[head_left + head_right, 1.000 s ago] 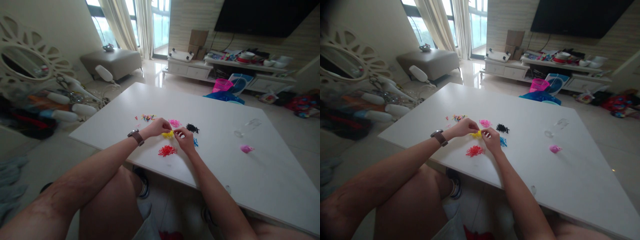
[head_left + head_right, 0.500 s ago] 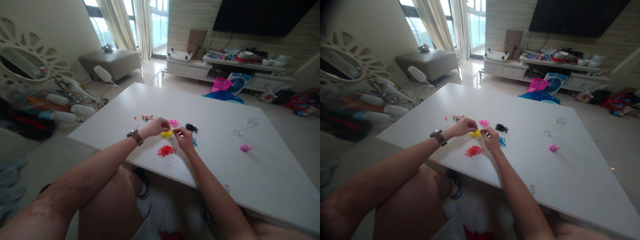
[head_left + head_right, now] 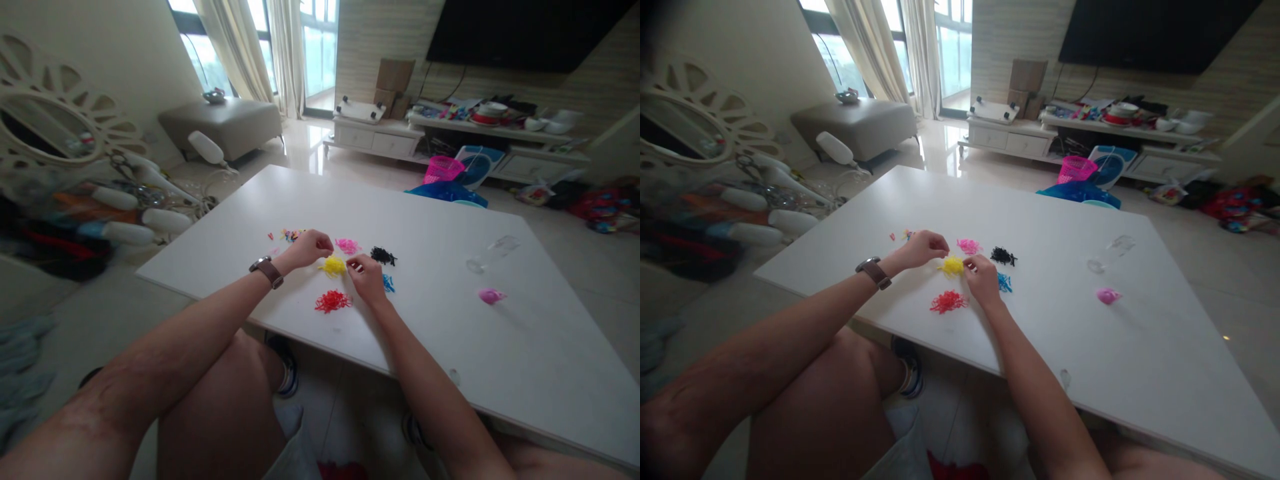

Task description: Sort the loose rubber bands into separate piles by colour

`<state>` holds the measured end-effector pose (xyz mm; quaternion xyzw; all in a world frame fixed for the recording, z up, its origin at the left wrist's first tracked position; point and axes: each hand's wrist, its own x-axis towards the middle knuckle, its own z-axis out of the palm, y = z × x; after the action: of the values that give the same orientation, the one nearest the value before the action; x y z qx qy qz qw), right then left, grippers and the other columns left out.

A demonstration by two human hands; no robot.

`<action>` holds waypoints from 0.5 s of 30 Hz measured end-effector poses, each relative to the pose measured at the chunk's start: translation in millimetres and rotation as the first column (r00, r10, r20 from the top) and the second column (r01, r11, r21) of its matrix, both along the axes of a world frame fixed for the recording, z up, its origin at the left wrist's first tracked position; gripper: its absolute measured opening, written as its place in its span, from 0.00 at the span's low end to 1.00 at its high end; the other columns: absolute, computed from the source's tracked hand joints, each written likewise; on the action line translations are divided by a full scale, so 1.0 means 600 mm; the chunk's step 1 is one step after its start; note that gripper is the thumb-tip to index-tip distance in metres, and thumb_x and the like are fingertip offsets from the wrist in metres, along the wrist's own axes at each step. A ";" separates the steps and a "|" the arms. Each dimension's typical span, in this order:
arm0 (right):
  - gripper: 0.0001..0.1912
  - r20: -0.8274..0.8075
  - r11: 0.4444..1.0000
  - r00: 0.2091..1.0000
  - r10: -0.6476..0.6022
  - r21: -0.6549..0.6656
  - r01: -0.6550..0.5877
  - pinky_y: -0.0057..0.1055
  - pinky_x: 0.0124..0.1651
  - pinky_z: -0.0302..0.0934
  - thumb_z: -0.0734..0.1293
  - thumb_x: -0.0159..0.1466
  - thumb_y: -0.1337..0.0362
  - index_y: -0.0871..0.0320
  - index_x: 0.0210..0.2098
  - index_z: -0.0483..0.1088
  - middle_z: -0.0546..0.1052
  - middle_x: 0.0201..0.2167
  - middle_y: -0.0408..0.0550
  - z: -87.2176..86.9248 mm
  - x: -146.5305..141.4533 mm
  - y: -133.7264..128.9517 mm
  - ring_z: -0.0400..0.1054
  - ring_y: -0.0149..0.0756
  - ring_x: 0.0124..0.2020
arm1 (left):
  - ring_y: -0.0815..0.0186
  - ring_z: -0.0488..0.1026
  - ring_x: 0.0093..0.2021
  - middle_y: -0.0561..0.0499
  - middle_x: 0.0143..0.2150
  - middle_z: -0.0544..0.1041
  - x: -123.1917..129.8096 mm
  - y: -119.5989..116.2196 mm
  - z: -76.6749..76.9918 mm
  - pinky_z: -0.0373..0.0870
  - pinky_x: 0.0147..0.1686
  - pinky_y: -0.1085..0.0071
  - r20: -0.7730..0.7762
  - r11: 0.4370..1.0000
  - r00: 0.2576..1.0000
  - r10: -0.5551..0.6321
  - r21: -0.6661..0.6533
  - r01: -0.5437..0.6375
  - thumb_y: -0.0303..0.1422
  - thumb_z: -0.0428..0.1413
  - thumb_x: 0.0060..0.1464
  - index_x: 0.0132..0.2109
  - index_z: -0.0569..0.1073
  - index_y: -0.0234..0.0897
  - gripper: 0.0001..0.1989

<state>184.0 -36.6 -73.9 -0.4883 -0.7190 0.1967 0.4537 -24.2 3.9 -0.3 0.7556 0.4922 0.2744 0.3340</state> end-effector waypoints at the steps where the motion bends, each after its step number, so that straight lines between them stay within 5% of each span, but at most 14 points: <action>1: 0.06 0.021 1.000 1.000 0.000 -0.002 0.000 0.31 0.35 0.65 0.65 0.60 0.69 0.56 0.32 0.76 0.78 0.32 0.46 -0.004 -0.003 0.004 0.70 0.35 0.30 | 0.67 0.76 0.30 0.48 0.28 0.81 0.000 0.000 0.000 0.70 0.32 0.73 0.000 1.000 1.000 0.002 0.001 -0.002 0.26 0.62 0.48 0.32 0.81 0.32 0.03; 9: 0.06 0.124 0.999 0.992 0.035 0.011 -0.037 0.34 0.40 0.64 0.66 0.63 0.69 0.56 0.34 0.77 0.78 0.33 0.47 -0.006 -0.012 0.011 0.70 0.36 0.32 | 0.67 0.76 0.29 0.48 0.28 0.81 0.008 -0.002 0.000 0.69 0.31 0.73 0.019 0.999 0.999 -0.049 -0.016 0.049 0.27 0.61 0.49 0.33 0.81 0.32 0.04; 15: 0.06 -0.028 0.996 0.999 0.025 0.092 -0.022 0.34 0.39 0.67 0.67 0.65 0.63 0.56 0.40 0.76 0.78 0.35 0.48 0.014 -0.009 -0.005 0.71 0.36 0.33 | 0.67 0.75 0.29 0.48 0.28 0.81 0.014 -0.004 -0.004 0.67 0.30 0.74 -0.002 0.994 0.994 -0.111 -0.020 0.111 0.27 0.61 0.49 0.34 0.82 0.31 0.05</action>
<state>178.8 -39.7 -65.2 -0.4556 -0.7262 0.1761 0.4838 -15.9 1.8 -2.8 0.7788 0.4527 0.2493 0.3554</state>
